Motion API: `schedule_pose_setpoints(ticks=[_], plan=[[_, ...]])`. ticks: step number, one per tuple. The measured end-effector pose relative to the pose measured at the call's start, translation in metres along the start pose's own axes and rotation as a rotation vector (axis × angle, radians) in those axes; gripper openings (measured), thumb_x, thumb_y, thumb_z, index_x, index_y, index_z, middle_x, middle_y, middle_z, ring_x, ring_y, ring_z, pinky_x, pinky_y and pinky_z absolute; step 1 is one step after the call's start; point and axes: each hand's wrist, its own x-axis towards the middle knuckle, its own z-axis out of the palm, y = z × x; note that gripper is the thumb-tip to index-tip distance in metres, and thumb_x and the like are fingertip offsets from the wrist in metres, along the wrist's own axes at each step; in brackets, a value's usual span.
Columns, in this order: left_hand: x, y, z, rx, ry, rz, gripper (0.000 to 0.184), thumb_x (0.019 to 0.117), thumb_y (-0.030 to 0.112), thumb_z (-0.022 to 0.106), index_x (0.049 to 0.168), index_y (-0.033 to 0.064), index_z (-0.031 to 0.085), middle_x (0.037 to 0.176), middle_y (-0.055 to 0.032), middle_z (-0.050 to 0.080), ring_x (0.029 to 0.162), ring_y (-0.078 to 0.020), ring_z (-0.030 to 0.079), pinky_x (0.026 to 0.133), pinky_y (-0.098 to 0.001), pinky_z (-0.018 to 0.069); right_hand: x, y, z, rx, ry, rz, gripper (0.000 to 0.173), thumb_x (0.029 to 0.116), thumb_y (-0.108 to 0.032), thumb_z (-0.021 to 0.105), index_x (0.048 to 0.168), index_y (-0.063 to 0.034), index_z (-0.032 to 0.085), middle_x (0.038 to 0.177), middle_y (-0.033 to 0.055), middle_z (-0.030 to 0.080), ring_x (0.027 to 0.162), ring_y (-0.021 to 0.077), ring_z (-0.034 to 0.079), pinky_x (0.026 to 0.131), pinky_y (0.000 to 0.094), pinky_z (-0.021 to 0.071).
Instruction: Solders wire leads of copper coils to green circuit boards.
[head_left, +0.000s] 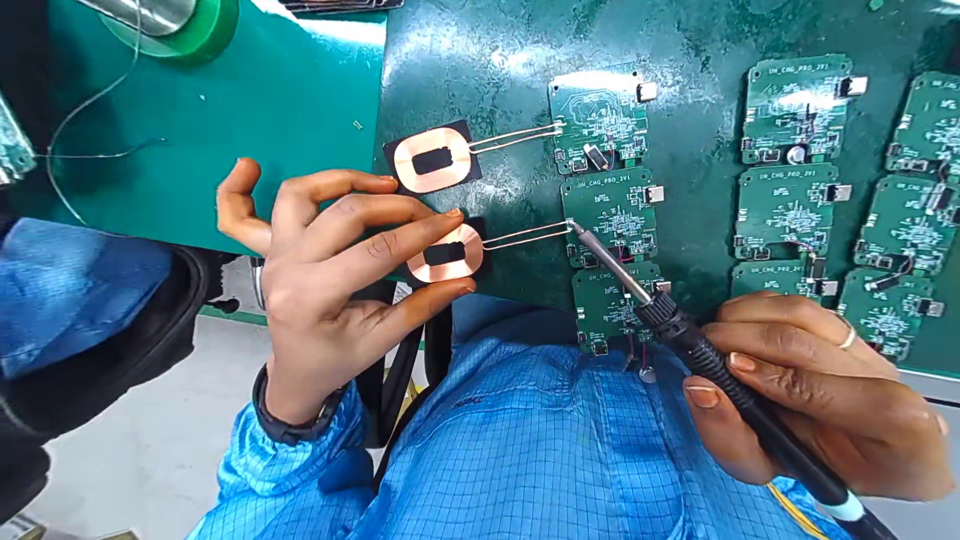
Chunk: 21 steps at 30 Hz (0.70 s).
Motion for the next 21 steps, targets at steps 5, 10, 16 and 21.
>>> schedule_pose_setpoints(ticks=[5, 10, 16, 21], plan=[[-0.0002, -0.0003, -0.0001, 0.007, -0.004, 0.002, 0.029, 0.0909, 0.05, 0.073, 0.108, 0.0269, 0.077, 0.106, 0.009, 0.071, 0.127, -0.0139, 0.053, 0.117, -0.0567, 0.0133, 0.0001, -0.0011, -0.0012, -0.004, -0.002, 0.02, 0.017, 0.0981, -0.026, 0.061, 0.096, -0.0104, 0.053, 0.089, 0.0014, 0.063, 0.086, 0.0087, 0.062, 0.077, 0.0205, 0.0484], [0.0001, -0.0001, 0.0004, 0.008, -0.005, 0.003, 0.027, 0.0907, 0.048, 0.073, 0.107, 0.0272, 0.077, 0.106, 0.0092, 0.071, 0.127, -0.0139, 0.053, 0.117, -0.0563, 0.0134, 0.0003, -0.0008, 0.0002, 0.0, -0.001, 0.013, 0.018, 0.0982, -0.026, 0.062, 0.096, -0.0101, 0.054, 0.088, 0.002, 0.064, 0.085, 0.0094, 0.062, 0.077, 0.0212, 0.0484], [0.0006, 0.0003, -0.0001, 0.014, -0.008, 0.0, 0.027, 0.0906, 0.048, 0.074, 0.107, 0.0269, 0.077, 0.106, 0.009, 0.071, 0.127, -0.0137, 0.053, 0.116, -0.0567, 0.0137, 0.0007, -0.0021, -0.0004, -0.001, -0.009, 0.029, 0.018, 0.0981, -0.026, 0.062, 0.096, -0.0103, 0.054, 0.089, 0.0018, 0.063, 0.085, 0.0093, 0.062, 0.076, 0.0212, 0.0482], [0.0002, 0.0003, -0.0001, 0.016, -0.007, -0.002, 0.026, 0.0904, 0.047, 0.074, 0.106, 0.0262, 0.077, 0.105, 0.0086, 0.071, 0.125, -0.0135, 0.054, 0.117, -0.0559, 0.014, 0.0001, -0.0031, -0.0016, -0.008, -0.007, 0.043, 0.017, 0.0982, -0.026, 0.061, 0.097, -0.0109, 0.053, 0.091, 0.0011, 0.063, 0.087, 0.0085, 0.062, 0.077, 0.0208, 0.0492]])
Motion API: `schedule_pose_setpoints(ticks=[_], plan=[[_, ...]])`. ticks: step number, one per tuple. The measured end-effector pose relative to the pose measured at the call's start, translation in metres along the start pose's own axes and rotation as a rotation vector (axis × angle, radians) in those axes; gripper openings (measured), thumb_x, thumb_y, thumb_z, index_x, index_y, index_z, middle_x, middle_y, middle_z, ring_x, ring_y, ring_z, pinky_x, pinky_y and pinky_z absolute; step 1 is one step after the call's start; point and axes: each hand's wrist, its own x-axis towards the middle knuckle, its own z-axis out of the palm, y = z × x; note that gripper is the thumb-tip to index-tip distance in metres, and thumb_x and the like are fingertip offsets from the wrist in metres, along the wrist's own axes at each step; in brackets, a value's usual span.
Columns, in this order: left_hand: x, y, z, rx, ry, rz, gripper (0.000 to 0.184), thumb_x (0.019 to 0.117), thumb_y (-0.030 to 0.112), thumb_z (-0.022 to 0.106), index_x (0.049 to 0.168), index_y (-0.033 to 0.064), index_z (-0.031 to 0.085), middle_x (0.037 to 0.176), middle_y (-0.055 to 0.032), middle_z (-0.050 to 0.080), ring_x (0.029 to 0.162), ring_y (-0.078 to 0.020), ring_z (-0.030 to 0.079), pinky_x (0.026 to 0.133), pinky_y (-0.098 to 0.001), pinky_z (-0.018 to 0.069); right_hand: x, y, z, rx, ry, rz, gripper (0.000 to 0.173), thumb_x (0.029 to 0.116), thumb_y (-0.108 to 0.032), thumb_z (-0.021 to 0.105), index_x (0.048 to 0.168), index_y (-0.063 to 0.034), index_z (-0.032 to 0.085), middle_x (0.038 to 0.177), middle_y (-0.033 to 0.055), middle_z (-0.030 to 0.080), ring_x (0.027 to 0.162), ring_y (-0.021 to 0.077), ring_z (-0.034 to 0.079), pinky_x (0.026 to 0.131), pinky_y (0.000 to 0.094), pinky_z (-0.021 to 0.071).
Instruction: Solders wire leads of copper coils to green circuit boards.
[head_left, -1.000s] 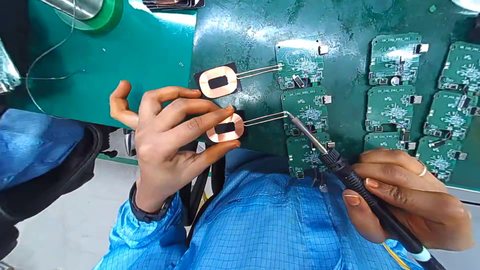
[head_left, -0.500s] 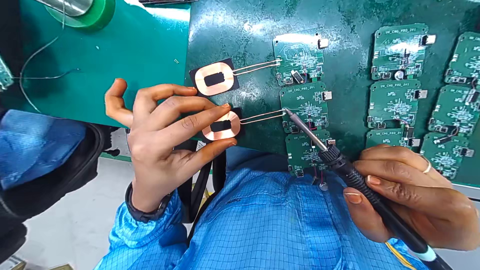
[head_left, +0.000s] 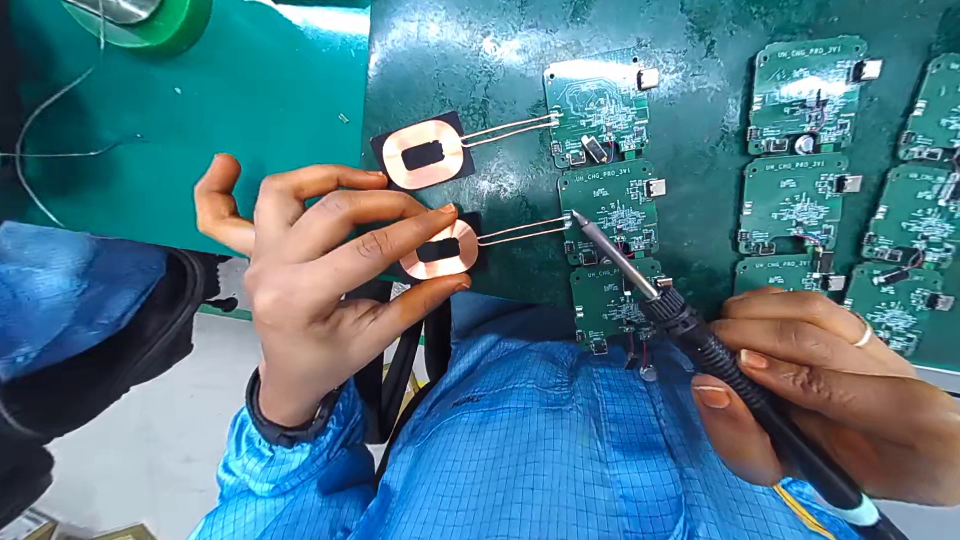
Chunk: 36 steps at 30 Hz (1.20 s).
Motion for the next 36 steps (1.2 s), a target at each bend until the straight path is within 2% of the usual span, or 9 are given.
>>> schedule_pose_setpoints(ticks=[5, 9, 14, 21, 30, 36], plan=[[-0.0002, 0.0002, -0.0006, 0.004, -0.008, -0.003, 0.026, 0.0904, 0.047, 0.074, 0.106, 0.0264, 0.077, 0.106, 0.0085, 0.071, 0.125, -0.0141, 0.054, 0.116, -0.0564, 0.0144, 0.0015, 0.0009, 0.0028, 0.009, 0.005, -0.025, 0.018, 0.0982, -0.025, 0.062, 0.095, -0.0093, 0.054, 0.087, 0.003, 0.063, 0.083, 0.0104, 0.062, 0.075, 0.022, 0.0486], [-0.0004, -0.0004, -0.0007, 0.004, -0.006, -0.005, 0.026, 0.0905, 0.048, 0.074, 0.105, 0.0265, 0.077, 0.105, 0.0092, 0.071, 0.126, -0.0137, 0.054, 0.116, -0.0561, 0.0143, -0.0005, 0.001, -0.0015, 0.016, 0.02, 0.011, 0.018, 0.0986, -0.027, 0.061, 0.098, -0.0107, 0.054, 0.091, 0.0007, 0.063, 0.089, 0.0079, 0.063, 0.079, 0.0207, 0.0502], [-0.0007, -0.0007, -0.0009, -0.008, 0.0, -0.01, 0.028, 0.0901, 0.049, 0.074, 0.106, 0.0263, 0.077, 0.107, 0.0098, 0.071, 0.126, -0.0132, 0.054, 0.117, -0.0562, 0.0142, -0.0018, 0.0012, -0.0028, 0.032, 0.02, 0.006, 0.017, 0.0987, -0.027, 0.061, 0.098, -0.0112, 0.054, 0.092, 0.0002, 0.063, 0.09, 0.0082, 0.063, 0.079, 0.0208, 0.0499], [-0.0007, -0.0007, -0.0012, -0.01, -0.004, -0.013, 0.029, 0.0901, 0.048, 0.074, 0.109, 0.026, 0.076, 0.109, 0.0096, 0.07, 0.126, -0.0118, 0.054, 0.117, -0.0538, 0.0156, -0.0001, -0.0005, -0.0023, 0.036, 0.002, 0.004, 0.018, 0.0985, -0.027, 0.061, 0.095, -0.011, 0.054, 0.088, 0.0011, 0.064, 0.086, 0.0097, 0.063, 0.077, 0.0221, 0.0495], [-0.0012, -0.0007, -0.0002, -0.001, 0.007, -0.017, 0.028, 0.0899, 0.048, 0.074, 0.107, 0.0259, 0.076, 0.108, 0.0098, 0.071, 0.126, -0.0123, 0.054, 0.117, -0.0546, 0.0154, 0.0004, -0.0003, -0.0026, 0.038, -0.021, 0.003, 0.018, 0.0985, -0.027, 0.062, 0.096, -0.0107, 0.054, 0.09, 0.0017, 0.064, 0.088, 0.0101, 0.063, 0.078, 0.0223, 0.0496], [-0.0005, 0.0001, 0.0002, 0.005, 0.007, -0.016, 0.027, 0.0896, 0.047, 0.075, 0.108, 0.0263, 0.077, 0.108, 0.0094, 0.071, 0.125, -0.0127, 0.054, 0.116, -0.0554, 0.0157, -0.0017, 0.001, -0.002, 0.043, 0.031, 0.007, 0.018, 0.0984, -0.027, 0.061, 0.096, -0.0114, 0.054, 0.088, 0.0004, 0.063, 0.086, 0.0094, 0.064, 0.077, 0.0225, 0.051]])
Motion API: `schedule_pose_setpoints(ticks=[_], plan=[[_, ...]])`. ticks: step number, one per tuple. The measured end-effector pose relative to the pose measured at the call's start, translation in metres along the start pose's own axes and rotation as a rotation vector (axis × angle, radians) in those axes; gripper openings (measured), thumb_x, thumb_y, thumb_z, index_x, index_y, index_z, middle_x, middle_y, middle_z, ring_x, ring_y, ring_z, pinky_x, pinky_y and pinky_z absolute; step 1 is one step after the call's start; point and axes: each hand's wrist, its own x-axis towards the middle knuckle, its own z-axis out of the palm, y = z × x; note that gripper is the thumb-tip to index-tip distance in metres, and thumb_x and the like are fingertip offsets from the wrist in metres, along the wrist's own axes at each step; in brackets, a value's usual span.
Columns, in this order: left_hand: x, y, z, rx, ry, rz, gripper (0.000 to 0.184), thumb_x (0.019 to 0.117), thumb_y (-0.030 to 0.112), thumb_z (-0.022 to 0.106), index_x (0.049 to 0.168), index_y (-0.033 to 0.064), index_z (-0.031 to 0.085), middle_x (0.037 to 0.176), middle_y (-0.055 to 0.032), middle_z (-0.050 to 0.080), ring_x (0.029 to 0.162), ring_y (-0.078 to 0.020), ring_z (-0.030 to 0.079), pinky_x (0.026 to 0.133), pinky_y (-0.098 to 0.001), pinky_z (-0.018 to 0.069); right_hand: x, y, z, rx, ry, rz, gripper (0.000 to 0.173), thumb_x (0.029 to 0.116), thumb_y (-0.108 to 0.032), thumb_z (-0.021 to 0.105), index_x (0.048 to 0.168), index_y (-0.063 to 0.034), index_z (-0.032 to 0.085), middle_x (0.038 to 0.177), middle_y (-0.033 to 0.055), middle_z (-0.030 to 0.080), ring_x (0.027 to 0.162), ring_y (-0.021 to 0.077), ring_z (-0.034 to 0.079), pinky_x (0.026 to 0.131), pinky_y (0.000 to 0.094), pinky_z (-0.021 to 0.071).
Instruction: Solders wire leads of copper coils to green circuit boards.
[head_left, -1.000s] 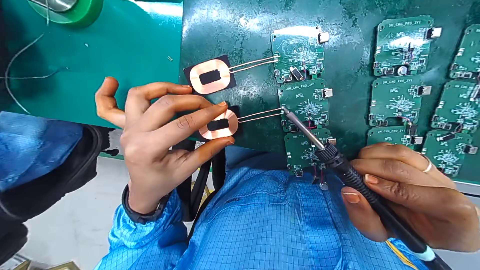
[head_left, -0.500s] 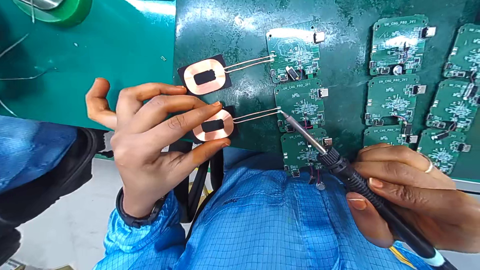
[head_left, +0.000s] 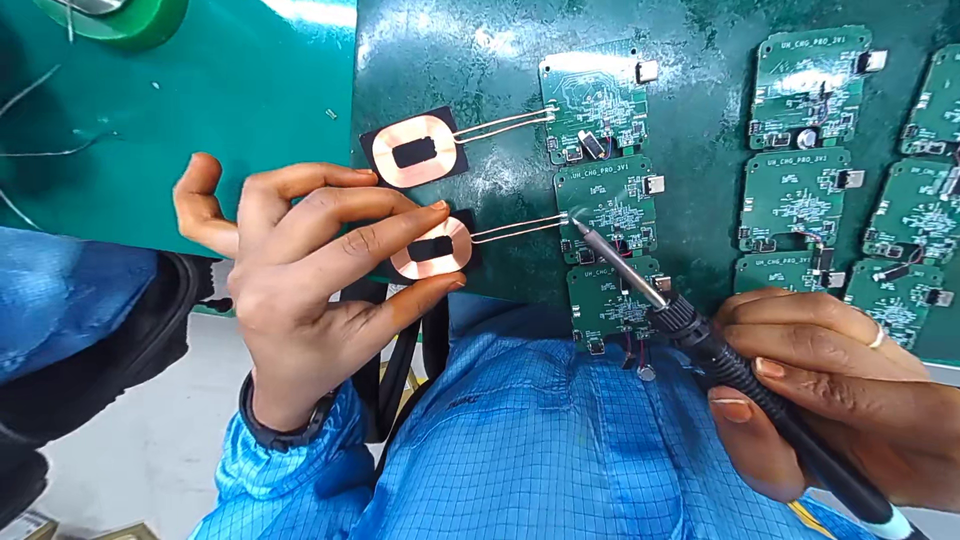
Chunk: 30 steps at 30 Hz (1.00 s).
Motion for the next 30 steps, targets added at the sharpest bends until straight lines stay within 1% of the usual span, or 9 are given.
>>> schedule_pose_setpoints(ticks=[6, 12, 17, 19, 21, 23, 26, 28, 30], plan=[[0.001, 0.001, 0.001, 0.008, 0.001, 0.005, 0.027, 0.0901, 0.047, 0.074, 0.107, 0.0251, 0.077, 0.107, 0.0083, 0.07, 0.125, -0.0136, 0.054, 0.116, -0.0552, 0.0157, 0.001, 0.001, 0.0, 0.004, -0.021, -0.013, 0.018, 0.0985, -0.027, 0.061, 0.095, -0.011, 0.054, 0.087, 0.0013, 0.064, 0.086, 0.0103, 0.064, 0.079, 0.0238, 0.0517], [0.002, 0.0, 0.0, -0.001, 0.0, 0.012, 0.028, 0.0894, 0.047, 0.075, 0.105, 0.0245, 0.077, 0.105, 0.0082, 0.071, 0.125, -0.0134, 0.054, 0.116, -0.0555, 0.014, -0.001, 0.004, 0.004, 0.113, 0.121, -0.023, 0.016, 0.0982, -0.028, 0.062, 0.099, -0.0121, 0.059, 0.091, -0.0022, 0.064, 0.089, 0.0082, 0.065, 0.081, 0.0242, 0.0547], [0.004, 0.001, -0.001, 0.017, -0.029, 0.045, 0.033, 0.0921, 0.048, 0.072, 0.111, 0.0219, 0.076, 0.113, -0.0012, 0.065, 0.124, -0.0157, 0.053, 0.115, -0.0562, 0.0158, 0.0, -0.001, -0.007, 0.102, 0.14, -0.012, 0.015, 0.0981, -0.028, 0.063, 0.107, -0.0163, 0.06, 0.101, -0.0077, 0.065, 0.099, 0.0047, 0.065, 0.087, 0.0217, 0.0541], [0.005, 0.001, -0.004, 0.013, -0.045, 0.059, 0.042, 0.092, 0.054, 0.07, 0.116, 0.0201, 0.074, 0.116, -0.0026, 0.064, 0.122, -0.0145, 0.053, 0.115, -0.0548, 0.0179, -0.005, 0.003, -0.016, 0.091, 0.153, -0.029, 0.016, 0.0973, -0.028, 0.064, 0.109, -0.0182, 0.061, 0.105, -0.0089, 0.066, 0.103, 0.0052, 0.065, 0.088, 0.0219, 0.0539], [0.009, 0.002, -0.01, 0.02, -0.059, 0.073, 0.057, 0.0908, 0.06, 0.067, 0.126, 0.0146, 0.069, 0.118, -0.0064, 0.063, 0.12, -0.0152, 0.055, 0.114, -0.0537, 0.0225, -0.01, 0.01, -0.026, 0.088, 0.207, -0.044, 0.017, 0.0957, -0.027, 0.067, 0.11, -0.02, 0.062, 0.106, -0.0102, 0.068, 0.103, 0.0062, 0.066, 0.088, 0.0222, 0.0549], [0.018, 0.003, -0.019, 0.048, -0.043, 0.092, 0.066, 0.0922, 0.058, 0.066, 0.133, 0.0059, 0.064, 0.123, -0.0137, 0.063, 0.119, -0.0199, 0.056, 0.109, -0.0488, 0.0314, -0.018, 0.02, -0.036, 0.092, 0.273, -0.054, 0.017, 0.0945, -0.027, 0.069, 0.11, -0.0201, 0.065, 0.106, -0.009, 0.07, 0.103, 0.0087, 0.068, 0.086, 0.0244, 0.0561], [0.049, 0.002, -0.04, 0.196, -0.072, 0.09, 0.057, 0.0985, 0.041, 0.063, 0.137, -0.0014, 0.06, 0.129, -0.0236, 0.06, 0.119, -0.0325, 0.058, 0.101, -0.0482, 0.0457, -0.025, 0.033, -0.047, 0.074, 0.359, -0.034, 0.015, 0.0942, -0.026, 0.071, 0.108, -0.0211, 0.067, 0.105, -0.009, 0.071, 0.1, 0.0091, 0.069, 0.085, 0.0251, 0.0577], [0.078, 0.0, -0.055, 0.315, -0.2, 0.063, 0.048, 0.1008, 0.029, 0.059, 0.138, -0.0018, 0.059, 0.134, -0.0267, 0.058, 0.123, -0.0415, 0.057, 0.103, -0.0558, 0.0439, -0.027, 0.04, -0.051, 0.059, 0.412, -0.016, 0.013, 0.0945, -0.027, 0.071, 0.106, -0.0217, 0.068, 0.104, -0.0099, 0.072, 0.099, 0.0078, 0.07, 0.084, 0.0237, 0.0581], [0.109, -0.007, -0.065, 0.363, -0.372, 0.041, 0.044, 0.1, 0.022, 0.062, 0.137, -0.0028, 0.059, 0.134, -0.0288, 0.058, 0.123, -0.0489, 0.055, 0.103, -0.0649, 0.0407, -0.03, 0.047, -0.056, 0.047, 0.45, -0.009, 0.01, 0.095, -0.027, 0.071, 0.104, -0.0224, 0.069, 0.102, -0.0111, 0.072, 0.098, 0.0069, 0.07, 0.083, 0.0235, 0.0584]])
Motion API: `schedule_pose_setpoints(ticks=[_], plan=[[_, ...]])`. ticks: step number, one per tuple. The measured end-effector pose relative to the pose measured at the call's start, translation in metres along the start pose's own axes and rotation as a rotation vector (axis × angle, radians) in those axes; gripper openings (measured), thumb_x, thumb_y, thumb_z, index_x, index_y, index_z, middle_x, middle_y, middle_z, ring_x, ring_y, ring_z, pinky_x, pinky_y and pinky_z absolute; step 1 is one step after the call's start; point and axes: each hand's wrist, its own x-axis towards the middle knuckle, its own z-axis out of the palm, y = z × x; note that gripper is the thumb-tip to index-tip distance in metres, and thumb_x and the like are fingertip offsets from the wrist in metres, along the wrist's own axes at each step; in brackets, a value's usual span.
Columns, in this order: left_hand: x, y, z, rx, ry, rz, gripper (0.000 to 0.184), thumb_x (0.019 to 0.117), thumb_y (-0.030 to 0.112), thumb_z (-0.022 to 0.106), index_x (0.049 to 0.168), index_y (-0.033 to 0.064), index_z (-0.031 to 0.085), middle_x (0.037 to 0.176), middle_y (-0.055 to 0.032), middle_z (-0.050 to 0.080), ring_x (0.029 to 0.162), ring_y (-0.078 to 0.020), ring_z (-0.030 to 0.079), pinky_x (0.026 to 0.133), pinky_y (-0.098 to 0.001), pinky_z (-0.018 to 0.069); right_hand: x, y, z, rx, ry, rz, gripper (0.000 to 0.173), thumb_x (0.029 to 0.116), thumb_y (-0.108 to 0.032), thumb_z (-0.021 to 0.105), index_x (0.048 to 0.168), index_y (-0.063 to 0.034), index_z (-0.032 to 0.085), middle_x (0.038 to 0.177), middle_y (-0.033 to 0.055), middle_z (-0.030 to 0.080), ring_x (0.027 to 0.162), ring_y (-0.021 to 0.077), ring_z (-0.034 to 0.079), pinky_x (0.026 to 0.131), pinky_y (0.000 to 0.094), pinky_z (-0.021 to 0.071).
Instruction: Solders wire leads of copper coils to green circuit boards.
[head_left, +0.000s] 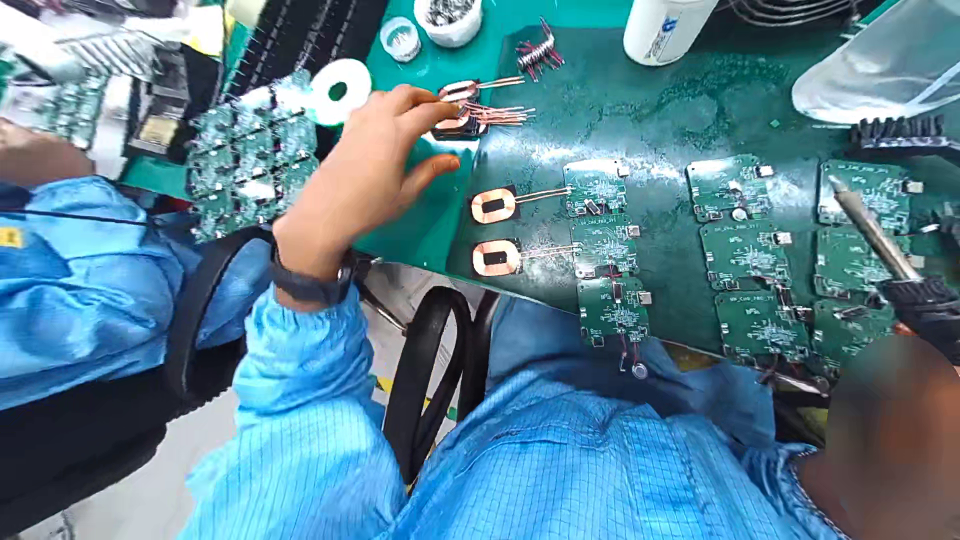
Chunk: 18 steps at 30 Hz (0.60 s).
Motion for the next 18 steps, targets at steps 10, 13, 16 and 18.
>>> schedule_pose_setpoints(ticks=[10, 13, 16, 18], plan=[[0.094, -0.024, -0.026, 0.081, -0.349, -0.16, 0.045, 0.0991, 0.016, 0.067, 0.139, -0.0031, 0.058, 0.137, -0.0302, 0.059, 0.129, -0.0495, 0.054, 0.11, -0.0661, 0.0365, -0.001, 0.015, -0.005, 0.119, 0.109, -0.011, 0.011, 0.0946, -0.025, 0.071, 0.104, -0.0221, 0.068, 0.1, -0.0112, 0.073, 0.093, 0.0055, 0.071, 0.08, 0.0214, 0.0583], [0.096, -0.032, -0.021, 0.062, -0.345, -0.12, 0.042, 0.0963, 0.011, 0.07, 0.135, -0.0039, 0.061, 0.135, -0.0301, 0.06, 0.13, -0.0489, 0.054, 0.111, -0.0644, 0.0359, -0.003, 0.017, -0.006, 0.134, 0.115, -0.024, 0.013, 0.0944, -0.025, 0.071, 0.106, -0.0209, 0.069, 0.101, -0.0103, 0.073, 0.093, 0.0063, 0.07, 0.079, 0.0216, 0.058], [0.094, -0.033, -0.02, 0.057, -0.348, -0.101, 0.037, 0.0963, 0.009, 0.069, 0.13, -0.005, 0.064, 0.129, -0.0284, 0.064, 0.125, -0.0456, 0.058, 0.109, -0.0621, 0.0392, -0.004, 0.018, -0.007, 0.155, 0.116, -0.025, 0.014, 0.0934, -0.025, 0.072, 0.106, -0.0203, 0.069, 0.101, -0.0099, 0.073, 0.094, 0.0074, 0.07, 0.08, 0.0223, 0.058], [0.093, -0.032, -0.021, 0.059, -0.351, -0.073, 0.029, 0.0952, 0.006, 0.07, 0.122, -0.0046, 0.068, 0.122, -0.027, 0.067, 0.119, -0.0434, 0.062, 0.106, -0.0612, 0.0422, -0.004, 0.018, -0.007, 0.174, 0.11, -0.016, 0.015, 0.0928, -0.025, 0.072, 0.107, -0.0208, 0.069, 0.102, -0.0097, 0.073, 0.095, 0.0079, 0.07, 0.08, 0.0224, 0.0582]])
